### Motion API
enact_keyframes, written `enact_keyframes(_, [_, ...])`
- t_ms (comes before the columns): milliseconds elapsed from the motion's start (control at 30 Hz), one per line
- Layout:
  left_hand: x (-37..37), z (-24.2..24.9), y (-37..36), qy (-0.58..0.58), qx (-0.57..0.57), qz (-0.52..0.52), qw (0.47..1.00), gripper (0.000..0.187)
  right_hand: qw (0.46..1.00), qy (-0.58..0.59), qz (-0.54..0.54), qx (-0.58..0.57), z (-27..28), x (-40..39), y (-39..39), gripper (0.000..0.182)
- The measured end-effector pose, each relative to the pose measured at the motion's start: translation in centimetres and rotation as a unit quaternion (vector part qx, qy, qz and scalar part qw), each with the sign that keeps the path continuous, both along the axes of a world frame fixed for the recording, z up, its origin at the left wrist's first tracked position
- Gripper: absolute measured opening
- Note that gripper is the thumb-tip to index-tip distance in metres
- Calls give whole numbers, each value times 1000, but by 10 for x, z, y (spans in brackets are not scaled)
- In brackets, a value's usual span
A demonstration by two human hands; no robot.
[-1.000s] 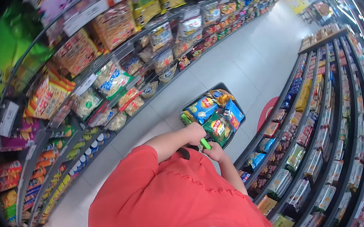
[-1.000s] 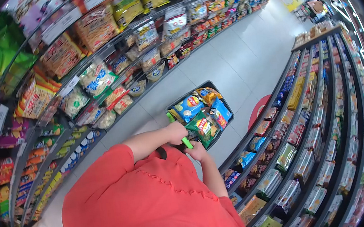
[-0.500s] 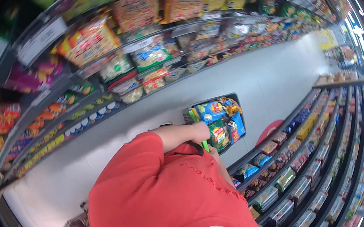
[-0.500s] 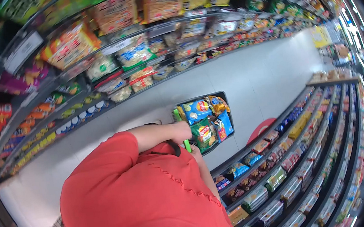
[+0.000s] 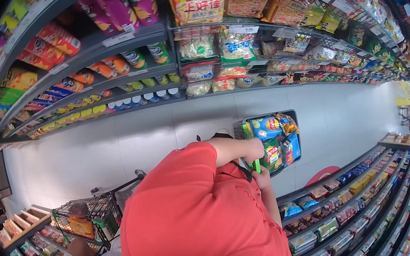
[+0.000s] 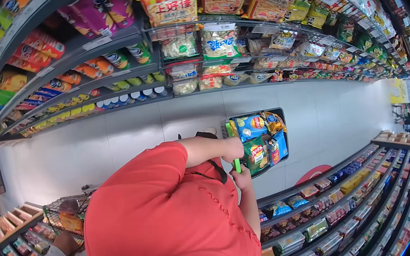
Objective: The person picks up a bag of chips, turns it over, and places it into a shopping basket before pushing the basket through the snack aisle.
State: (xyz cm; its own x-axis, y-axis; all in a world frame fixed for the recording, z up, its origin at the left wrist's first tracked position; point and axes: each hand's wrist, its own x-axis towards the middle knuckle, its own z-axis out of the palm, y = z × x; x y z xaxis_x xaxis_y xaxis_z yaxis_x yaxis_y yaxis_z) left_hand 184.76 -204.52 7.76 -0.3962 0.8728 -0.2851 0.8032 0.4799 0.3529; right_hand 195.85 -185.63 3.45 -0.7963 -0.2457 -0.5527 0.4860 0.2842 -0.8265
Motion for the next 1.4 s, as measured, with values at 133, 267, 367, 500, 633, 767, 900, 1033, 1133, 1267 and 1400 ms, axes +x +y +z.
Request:
enact_keyframes(133, [36, 4, -15, -15, 3, 38, 999, 17, 999, -20, 34, 16, 9, 25, -9, 6])
enact_keyframes(267, [62, 12, -26, -20, -5, 52, 998, 17, 999, 21, 47, 15, 4, 47, -12, 3])
enact_keyframes(367, [74, 11, -34, -29, -10, 54, 998, 18, 998, 28, 58, 21, 0, 56, -17, 3])
enact_keyframes(500, [80, 2, -40, -29, -7, 56, 998, 18, 997, 27, 52, 46, 4, 63, -29, 2])
enact_keyframes(633, [80, 1, -52, -23, -8, 44, 999, 17, 998, 13, 44, 50, 7, 66, -45, 3])
enact_keyframes(767, [80, 7, -64, -20, 8, 28, 999, 17, 999, -6, 32, 37, 7, 72, -59, 3])
enact_keyframes(900, [73, 11, -75, -28, -9, 10, 1000, 17, 1000, -22, -10, -7, 1, 75, -76, 4])
enact_keyframes(1033, [64, 12, -85, -27, -32, -28, 999, 20, 998, -45, -43, -8, 0, 75, -97, 8])
enact_keyframes(1133, [57, 19, -96, -31, -23, -49, 998, 23, 995, -64, -76, -31, 4, 80, -109, 16])
enact_keyframes(1267, [47, 32, -105, -41, -45, -73, 995, 25, 993, -65, -98, -29, 9, 80, -120, 17])
enact_keyframes(1400, [45, 28, -112, -32, -40, -113, 992, 28, 992, -64, -111, -22, 11, 84, -130, 18])
